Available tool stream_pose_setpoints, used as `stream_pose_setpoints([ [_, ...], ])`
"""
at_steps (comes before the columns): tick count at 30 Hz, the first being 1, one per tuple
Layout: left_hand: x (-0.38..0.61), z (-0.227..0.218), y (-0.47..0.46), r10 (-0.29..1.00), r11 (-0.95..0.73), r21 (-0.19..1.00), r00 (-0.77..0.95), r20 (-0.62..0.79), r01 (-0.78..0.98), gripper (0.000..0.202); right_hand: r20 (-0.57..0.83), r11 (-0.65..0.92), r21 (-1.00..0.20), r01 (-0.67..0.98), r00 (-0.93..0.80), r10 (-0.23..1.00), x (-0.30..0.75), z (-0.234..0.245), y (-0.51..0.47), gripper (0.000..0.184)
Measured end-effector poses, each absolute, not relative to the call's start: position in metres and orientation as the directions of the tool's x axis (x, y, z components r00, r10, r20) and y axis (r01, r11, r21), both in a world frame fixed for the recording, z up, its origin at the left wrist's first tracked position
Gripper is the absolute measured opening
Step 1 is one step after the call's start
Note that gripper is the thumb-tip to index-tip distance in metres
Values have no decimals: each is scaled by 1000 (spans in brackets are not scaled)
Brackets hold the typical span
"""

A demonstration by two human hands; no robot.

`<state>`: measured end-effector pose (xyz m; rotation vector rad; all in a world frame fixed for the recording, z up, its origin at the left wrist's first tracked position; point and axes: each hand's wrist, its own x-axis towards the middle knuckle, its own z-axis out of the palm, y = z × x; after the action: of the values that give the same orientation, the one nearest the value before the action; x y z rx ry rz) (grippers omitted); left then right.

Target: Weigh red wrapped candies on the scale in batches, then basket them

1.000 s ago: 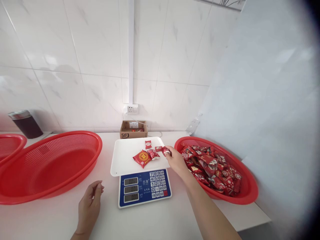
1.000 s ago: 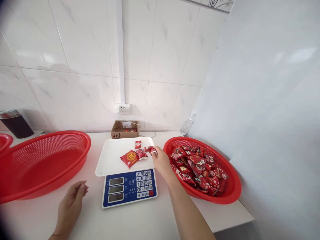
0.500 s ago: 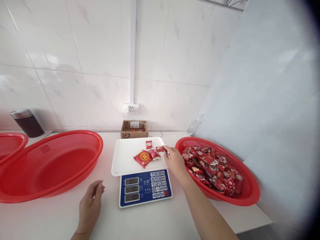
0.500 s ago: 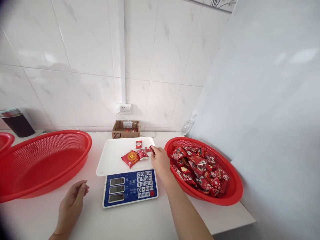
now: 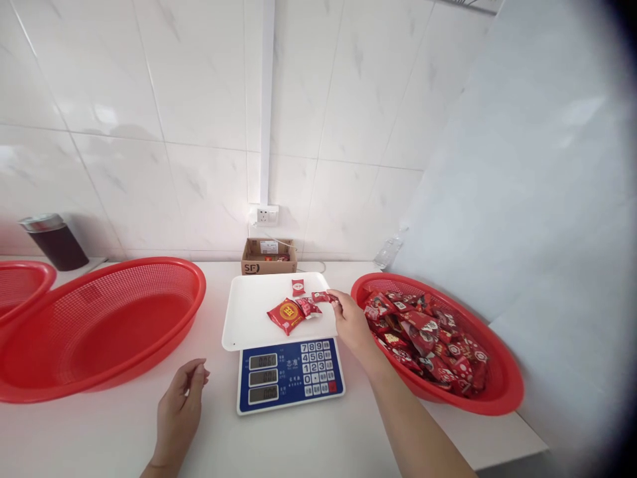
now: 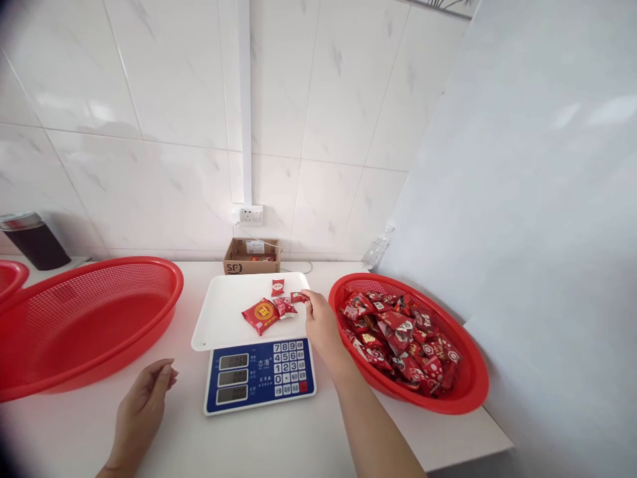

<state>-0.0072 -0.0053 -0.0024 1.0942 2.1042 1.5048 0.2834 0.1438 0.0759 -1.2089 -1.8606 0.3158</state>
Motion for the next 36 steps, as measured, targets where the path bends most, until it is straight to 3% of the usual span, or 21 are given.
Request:
stream_pose_setpoints([
  [11,-8,-3,-5,752,157,910,-644,142,384,42,469,410,-664,626,-78,879,290,77,144,26],
  [29,-5,-3,-5,749,113,902,-632,198,417,39,485,343,-624,702,4,874,299,81,128,26],
  [36,-5,0,-6,748,147,897,-640,175,416,38,604,399,-533,746,5,797,333,90,124,28],
])
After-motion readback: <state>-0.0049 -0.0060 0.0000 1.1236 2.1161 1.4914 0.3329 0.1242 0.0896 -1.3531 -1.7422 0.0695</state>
